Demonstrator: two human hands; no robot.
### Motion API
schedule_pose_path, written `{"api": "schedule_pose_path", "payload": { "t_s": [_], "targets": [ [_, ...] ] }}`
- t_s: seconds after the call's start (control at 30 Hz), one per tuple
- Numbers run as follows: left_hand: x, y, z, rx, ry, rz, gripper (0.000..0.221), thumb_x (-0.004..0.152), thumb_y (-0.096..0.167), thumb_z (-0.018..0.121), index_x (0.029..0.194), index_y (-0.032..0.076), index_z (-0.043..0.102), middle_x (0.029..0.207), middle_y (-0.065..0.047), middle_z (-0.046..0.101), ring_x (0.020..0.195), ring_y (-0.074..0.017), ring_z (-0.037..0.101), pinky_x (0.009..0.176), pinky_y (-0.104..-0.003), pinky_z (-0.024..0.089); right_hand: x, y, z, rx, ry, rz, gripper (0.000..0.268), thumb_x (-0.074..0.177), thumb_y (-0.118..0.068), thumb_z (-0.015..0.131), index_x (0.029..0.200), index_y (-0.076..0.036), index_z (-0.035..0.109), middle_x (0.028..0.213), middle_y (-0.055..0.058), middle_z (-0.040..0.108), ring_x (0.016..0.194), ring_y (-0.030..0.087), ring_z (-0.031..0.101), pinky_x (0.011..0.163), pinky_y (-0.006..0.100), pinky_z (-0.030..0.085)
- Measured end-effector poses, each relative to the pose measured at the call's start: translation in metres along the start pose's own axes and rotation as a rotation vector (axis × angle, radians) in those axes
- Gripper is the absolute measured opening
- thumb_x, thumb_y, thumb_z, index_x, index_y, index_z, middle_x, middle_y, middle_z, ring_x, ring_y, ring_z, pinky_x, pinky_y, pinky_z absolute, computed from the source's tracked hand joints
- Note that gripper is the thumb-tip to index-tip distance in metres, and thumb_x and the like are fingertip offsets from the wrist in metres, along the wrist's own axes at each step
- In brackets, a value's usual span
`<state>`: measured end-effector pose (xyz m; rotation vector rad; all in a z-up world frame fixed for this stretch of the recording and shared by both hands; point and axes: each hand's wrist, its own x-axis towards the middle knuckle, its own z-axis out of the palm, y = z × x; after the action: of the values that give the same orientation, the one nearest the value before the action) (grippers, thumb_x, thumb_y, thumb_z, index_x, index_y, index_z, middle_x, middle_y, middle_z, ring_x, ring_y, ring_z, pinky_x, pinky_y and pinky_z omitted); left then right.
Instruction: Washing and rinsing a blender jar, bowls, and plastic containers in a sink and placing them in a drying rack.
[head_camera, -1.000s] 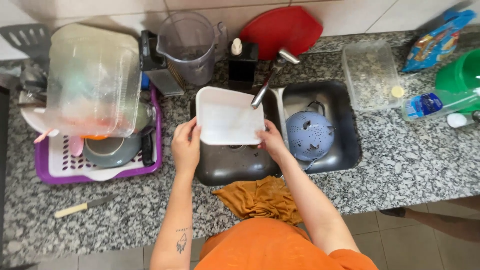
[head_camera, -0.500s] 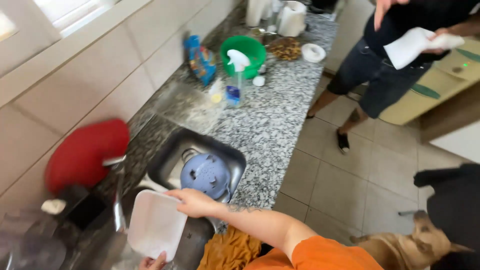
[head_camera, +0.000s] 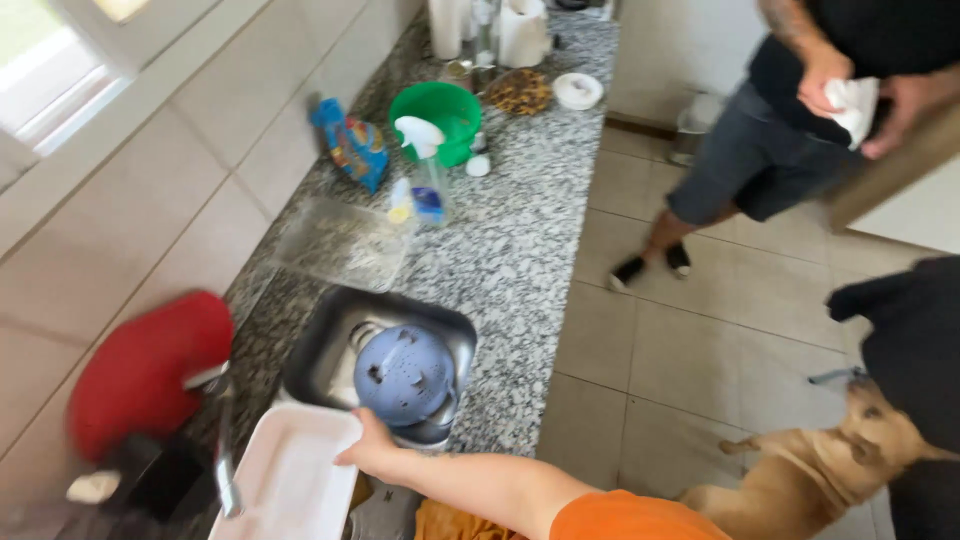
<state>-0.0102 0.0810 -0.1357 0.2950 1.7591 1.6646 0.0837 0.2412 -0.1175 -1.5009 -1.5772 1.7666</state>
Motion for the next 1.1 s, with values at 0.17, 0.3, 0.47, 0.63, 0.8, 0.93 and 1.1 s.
{"api": "schedule_pose_path", "payload": {
  "t_s": [0.17,0.3,0.47,0.63,0.8,0.93,1.1],
  "targets": [
    [-0.058,0.074,0.012,-0.072,0.379,0.033,0.075,0.064,-0.003,0.068,0.131,0.002,0.036,0.133,-0.017,0.047,0.115,-0.0235,0.051,0.096,-0.037,0.044,-0.043,0.055,0.083,0.460,-0.153,0.380,0.117,0.031,-0.025,0.089,0.127,-0.018,0.024,0.128,0.005,0.049,0.113,0.024,0.056,0.071,0.057,0.055],
    [-0.098,0.083,-0.028,0.318,0.423,0.292,0.081,0.071,-0.007,0.065,0.141,0.001,0.027,0.137,-0.028,0.026,0.132,-0.0425,0.026,0.112,-0.049,0.021,-0.066,0.057,0.100,0.404,-0.470,0.186,0.086,0.054,-0.011,0.090,0.128,0.003,0.048,0.119,0.026,0.056,0.113,0.042,0.053,0.090,0.057,0.046],
    [-0.133,0.135,-0.051,0.192,0.451,-0.026,0.073,0.079,0.007,0.055,0.143,0.027,0.026,0.114,-0.026,0.058,0.098,-0.0417,0.062,0.078,-0.045,0.056,-0.028,0.045,0.095,-0.152,-0.239,0.135,0.051,0.069,-0.037,0.080,0.100,0.001,0.066,0.083,0.021,0.066,0.073,0.029,0.068,0.047,0.044,0.055],
    [-0.126,0.102,-0.073,-0.018,0.499,-0.269,0.069,0.085,0.033,0.059,0.143,0.016,0.026,0.125,-0.024,0.051,0.100,-0.0407,0.060,0.066,-0.048,0.058,-0.012,0.012,0.055,-0.319,-0.413,-0.049,0.044,0.072,-0.027,0.078,0.108,-0.005,0.065,0.084,0.018,0.067,0.062,0.026,0.066,0.044,0.040,0.057],
    [-0.107,0.049,-0.074,-0.270,0.422,-0.338,0.075,0.089,0.052,0.047,0.144,0.008,0.021,0.121,-0.035,0.043,0.085,-0.0542,0.060,0.059,-0.053,0.058,-0.017,-0.055,0.013,-0.494,-0.536,-0.055,0.036,0.080,-0.016,0.064,0.111,0.002,0.062,0.080,0.025,0.065,0.051,0.028,0.065,0.043,0.036,0.057],
    [-0.066,-0.022,-0.057,-0.198,0.424,-0.396,0.054,0.093,0.031,0.053,0.138,0.005,0.037,0.123,-0.025,0.048,0.108,-0.0370,0.054,0.087,-0.048,0.049,-0.016,-0.089,-0.007,-0.748,-0.410,-0.356,0.030,0.083,-0.025,0.059,0.111,-0.016,0.065,0.087,0.014,0.067,0.068,0.030,0.066,0.057,0.040,0.056],
    [-0.043,-0.025,-0.048,-0.445,0.332,-0.560,0.064,0.095,0.054,0.038,0.144,0.015,0.025,0.133,-0.020,0.042,0.126,-0.0389,0.041,0.101,-0.056,0.035,-0.030,-0.094,-0.014,-0.879,-0.399,-0.695,0.033,0.082,-0.016,0.061,0.115,-0.018,0.063,0.095,0.013,0.066,0.088,0.038,0.064,0.079,0.051,0.051]
  ]
}}
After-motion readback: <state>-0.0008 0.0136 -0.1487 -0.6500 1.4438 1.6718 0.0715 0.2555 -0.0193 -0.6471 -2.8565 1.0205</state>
